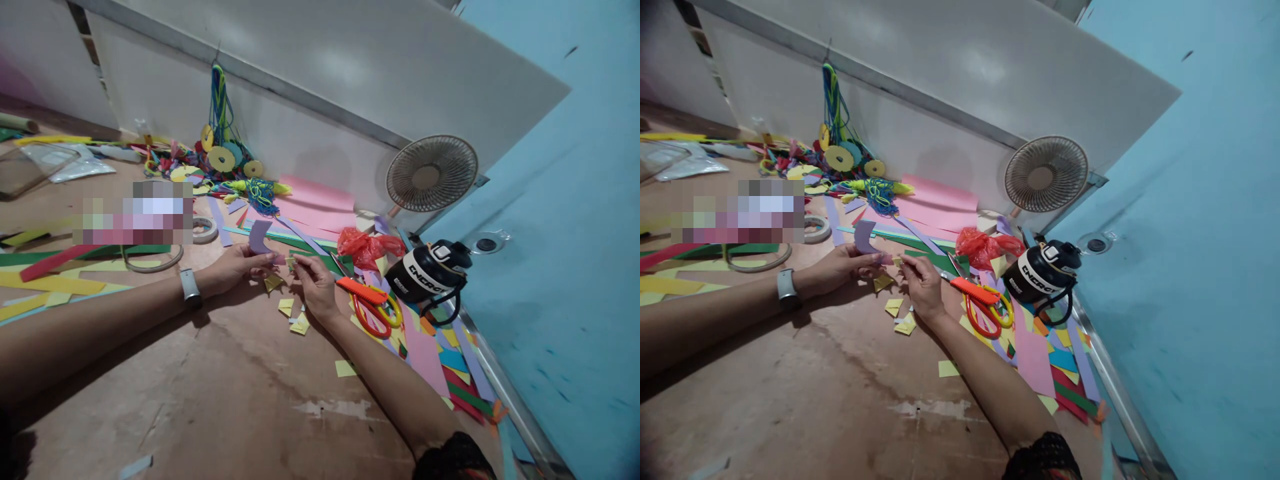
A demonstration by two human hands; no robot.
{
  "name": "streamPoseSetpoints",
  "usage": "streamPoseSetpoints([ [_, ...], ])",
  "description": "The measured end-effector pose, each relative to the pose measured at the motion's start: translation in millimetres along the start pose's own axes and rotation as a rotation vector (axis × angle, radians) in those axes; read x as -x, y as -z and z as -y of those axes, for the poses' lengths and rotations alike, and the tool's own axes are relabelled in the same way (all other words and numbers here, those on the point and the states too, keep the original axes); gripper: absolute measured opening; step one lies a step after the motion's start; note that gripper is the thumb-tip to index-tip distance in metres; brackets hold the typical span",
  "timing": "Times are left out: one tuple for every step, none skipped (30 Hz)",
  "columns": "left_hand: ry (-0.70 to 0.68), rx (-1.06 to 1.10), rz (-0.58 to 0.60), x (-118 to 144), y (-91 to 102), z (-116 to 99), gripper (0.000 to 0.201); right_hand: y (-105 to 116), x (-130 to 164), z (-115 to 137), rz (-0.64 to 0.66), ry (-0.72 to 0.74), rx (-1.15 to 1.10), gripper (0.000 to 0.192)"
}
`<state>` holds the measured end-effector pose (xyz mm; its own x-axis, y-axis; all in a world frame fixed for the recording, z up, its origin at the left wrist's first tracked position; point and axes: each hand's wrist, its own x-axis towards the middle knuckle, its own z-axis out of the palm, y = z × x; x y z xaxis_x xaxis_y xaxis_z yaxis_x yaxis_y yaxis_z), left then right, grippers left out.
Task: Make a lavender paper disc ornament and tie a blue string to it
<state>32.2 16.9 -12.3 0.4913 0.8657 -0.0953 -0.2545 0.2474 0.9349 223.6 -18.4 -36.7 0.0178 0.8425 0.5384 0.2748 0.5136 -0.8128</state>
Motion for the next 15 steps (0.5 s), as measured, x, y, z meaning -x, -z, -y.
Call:
streamPoseSetpoints([
  [-0.001, -0.001, 0.002, -0.1, 0.3, 0.3, 0.03, 0.1, -0.1, 0.0, 0.001, 0.001, -0.003, 0.019],
  [-0.001, -0.001, 0.004, -0.3, 0.6, 0.7, 0.03, 0.1, -0.2, 0.2, 0.002, -0.002, -0.006, 0.019],
  [-0.001, 0.001, 0.004, -0.4, 0.9, 0.9, 0.03, 0.1, -0.2, 0.3, 0.004, -0.006, -0.008, 0.019],
  [0.0, 0.004, 0.002, -0.5, 1.0, 1.1, 0.03, 0.0, -0.2, 0.5, 0.005, -0.01, -0.009, 0.019],
  [-0.002, 0.007, 0.0, -0.5, 0.9, 1.1, 0.03, 0.0, -0.1, 0.7, 0.005, -0.013, -0.01, 0.019],
  [-0.003, 0.01, -0.002, -0.4, 0.7, 0.8, 0.03, -0.1, 0.0, 0.8, 0.005, -0.014, -0.01, 0.019],
  [-0.003, 0.013, -0.004, -0.2, 0.2, 0.4, 0.031, -0.1, 0.1, 0.9, 0.004, -0.015, -0.012, 0.019],
  [-0.003, 0.016, -0.002, 0.1, -0.4, -0.2, 0.031, -0.2, 0.2, 0.8, 0.004, -0.017, -0.014, 0.019],
  [-0.002, 0.019, 0.0, 0.4, -0.9, -0.9, 0.031, -0.2, 0.4, 0.8, 0.004, -0.019, -0.015, 0.019],
  [0.001, 0.021, 0.002, 0.8, -1.5, -1.5, 0.03, -0.1, 0.5, 0.8, 0.004, -0.022, -0.014, 0.019],
  [0.004, 0.021, 0.002, 1.0, -1.8, -2.0, 0.03, 0.0, 0.6, 0.8, 0.005, -0.024, -0.01, 0.019],
  [0.007, 0.019, -0.001, 1.2, -2.0, -2.3, 0.03, 0.1, 0.6, 1.0, 0.006, -0.025, -0.006, 0.019],
  [0.008, 0.016, -0.006, 1.3, -2.1, -2.4, 0.029, 0.2, 0.7, 1.2, 0.005, -0.026, -0.003, 0.019],
  [0.01, 0.013, -0.012, 1.2, -1.9, -2.2, 0.029, 0.3, 0.7, 1.4, 0.005, -0.027, -0.002, 0.019],
  [0.011, 0.009, -0.016, 1.1, -1.6, -1.8, 0.029, 0.3, 0.7, 1.7, 0.005, -0.028, -0.003, 0.019],
])
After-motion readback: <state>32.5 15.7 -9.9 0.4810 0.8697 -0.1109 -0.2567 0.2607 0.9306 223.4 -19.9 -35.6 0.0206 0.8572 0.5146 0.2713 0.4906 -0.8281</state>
